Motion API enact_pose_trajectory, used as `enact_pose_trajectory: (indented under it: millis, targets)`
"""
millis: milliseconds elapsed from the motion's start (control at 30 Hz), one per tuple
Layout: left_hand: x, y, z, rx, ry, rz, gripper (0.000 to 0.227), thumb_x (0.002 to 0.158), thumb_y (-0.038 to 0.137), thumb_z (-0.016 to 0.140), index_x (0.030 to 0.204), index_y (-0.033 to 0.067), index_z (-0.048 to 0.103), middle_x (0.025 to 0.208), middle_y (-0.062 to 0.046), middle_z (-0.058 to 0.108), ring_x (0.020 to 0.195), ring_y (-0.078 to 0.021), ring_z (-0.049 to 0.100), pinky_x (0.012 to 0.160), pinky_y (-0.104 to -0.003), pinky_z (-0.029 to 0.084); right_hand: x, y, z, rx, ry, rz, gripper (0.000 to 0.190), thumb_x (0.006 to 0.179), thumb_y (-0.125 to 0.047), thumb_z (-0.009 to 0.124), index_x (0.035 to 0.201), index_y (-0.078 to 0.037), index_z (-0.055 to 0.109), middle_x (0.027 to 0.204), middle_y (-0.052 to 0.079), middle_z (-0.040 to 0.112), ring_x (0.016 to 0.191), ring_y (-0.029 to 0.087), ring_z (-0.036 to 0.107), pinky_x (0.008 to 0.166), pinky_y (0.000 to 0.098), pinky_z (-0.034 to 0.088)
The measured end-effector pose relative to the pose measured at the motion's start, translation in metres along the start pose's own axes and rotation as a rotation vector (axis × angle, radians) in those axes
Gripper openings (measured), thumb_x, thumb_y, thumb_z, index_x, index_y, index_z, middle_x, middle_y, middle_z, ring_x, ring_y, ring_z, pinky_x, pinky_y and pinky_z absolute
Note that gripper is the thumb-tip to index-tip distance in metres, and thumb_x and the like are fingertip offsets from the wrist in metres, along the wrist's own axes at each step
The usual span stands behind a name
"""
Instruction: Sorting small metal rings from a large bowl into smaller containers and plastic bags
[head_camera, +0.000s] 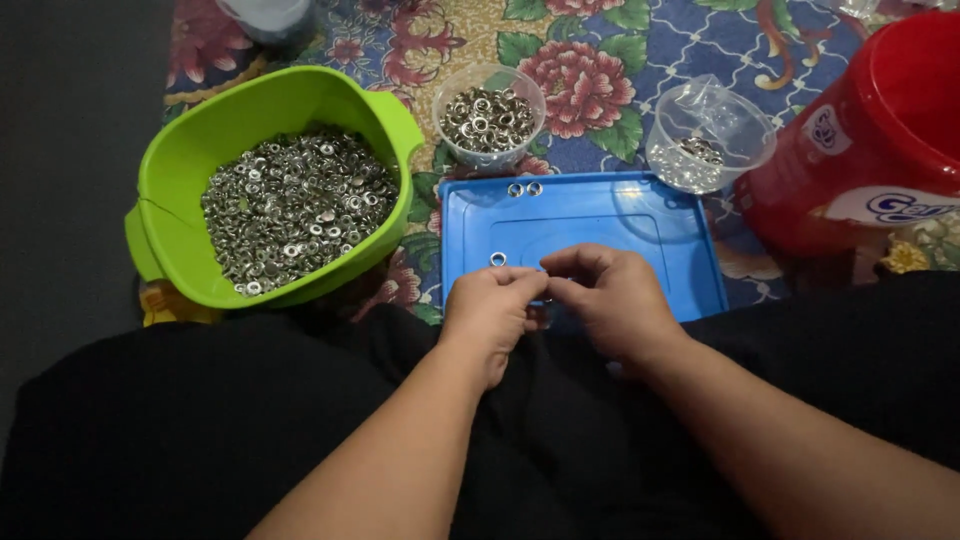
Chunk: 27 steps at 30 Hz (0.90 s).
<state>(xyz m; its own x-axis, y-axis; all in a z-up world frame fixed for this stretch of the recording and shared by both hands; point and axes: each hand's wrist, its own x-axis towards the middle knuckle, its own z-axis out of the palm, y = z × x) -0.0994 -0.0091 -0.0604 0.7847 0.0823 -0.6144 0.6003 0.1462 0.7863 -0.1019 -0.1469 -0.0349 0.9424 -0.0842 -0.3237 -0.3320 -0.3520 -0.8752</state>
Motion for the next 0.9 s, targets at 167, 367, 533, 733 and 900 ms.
enact_pose_trajectory:
  millis: [167, 367, 533, 733, 900]
  targets:
    - [-0.003, 0.002, 0.004, -0.013, 0.023, -0.005, 0.032, 0.078, 0.017, 0.081, 0.104, -0.0014, 0.078, 0.09, -0.019, 0.075, 0.071, -0.0266, 0.074, 0.065, -0.036, 0.063, 0.003, 0.007, -0.003, -0.153, 0.002, -0.049, 0.02, 0.08, -0.013, 0.079, 0.098, -0.019, 0.085, 0.085, 0.004, 0.081, 0.082, 0.018, 0.077, 0.077, 0.0357, 0.06]
    - [-0.014, 0.016, 0.009, 0.038, 0.148, -0.008, 0.02, 0.082, 0.014, 0.072, 0.096, 0.0013, 0.079, 0.079, -0.016, 0.072, 0.061, -0.0225, 0.074, 0.056, -0.031, 0.062, 0.009, 0.01, -0.007, -0.327, 0.036, -0.053, 0.019, 0.079, -0.023, 0.081, 0.098, -0.027, 0.082, 0.09, 0.001, 0.079, 0.086, 0.021, 0.075, 0.078, 0.0385, 0.059]
    - [0.005, 0.03, 0.005, 0.023, 0.288, -0.031, 0.017, 0.086, 0.018, 0.066, 0.092, 0.0037, 0.074, 0.065, -0.016, 0.067, 0.045, -0.0153, 0.061, 0.042, -0.023, 0.051, 0.016, 0.021, -0.011, -0.661, 0.038, -0.063, 0.036, 0.08, -0.03, 0.081, 0.115, -0.031, 0.075, 0.117, 0.004, 0.07, 0.108, 0.033, 0.072, 0.091, 0.0479, 0.059]
    - [0.032, 0.087, -0.002, -0.102, 0.331, 0.027, 0.01, 0.084, 0.014, 0.062, 0.084, 0.0051, 0.067, 0.063, -0.019, 0.064, 0.042, -0.0167, 0.056, 0.04, -0.024, 0.047, 0.018, 0.017, -0.005, -0.789, -0.093, -0.122, 0.023, 0.084, -0.024, 0.077, 0.106, -0.027, 0.074, 0.109, 0.01, 0.067, 0.108, 0.038, 0.071, 0.093, 0.0483, 0.059]
    - [0.062, 0.121, -0.004, -0.208, 0.359, 0.108, 0.007, 0.076, 0.004, 0.065, 0.081, 0.0017, 0.069, 0.063, -0.018, 0.066, 0.051, -0.0254, 0.07, 0.045, -0.03, 0.061, 0.016, 0.006, -0.001, -0.778, -0.082, -0.086, 0.017, 0.082, -0.021, 0.076, 0.099, -0.024, 0.073, 0.104, 0.007, 0.071, 0.104, 0.036, 0.073, 0.089, 0.0463, 0.06]
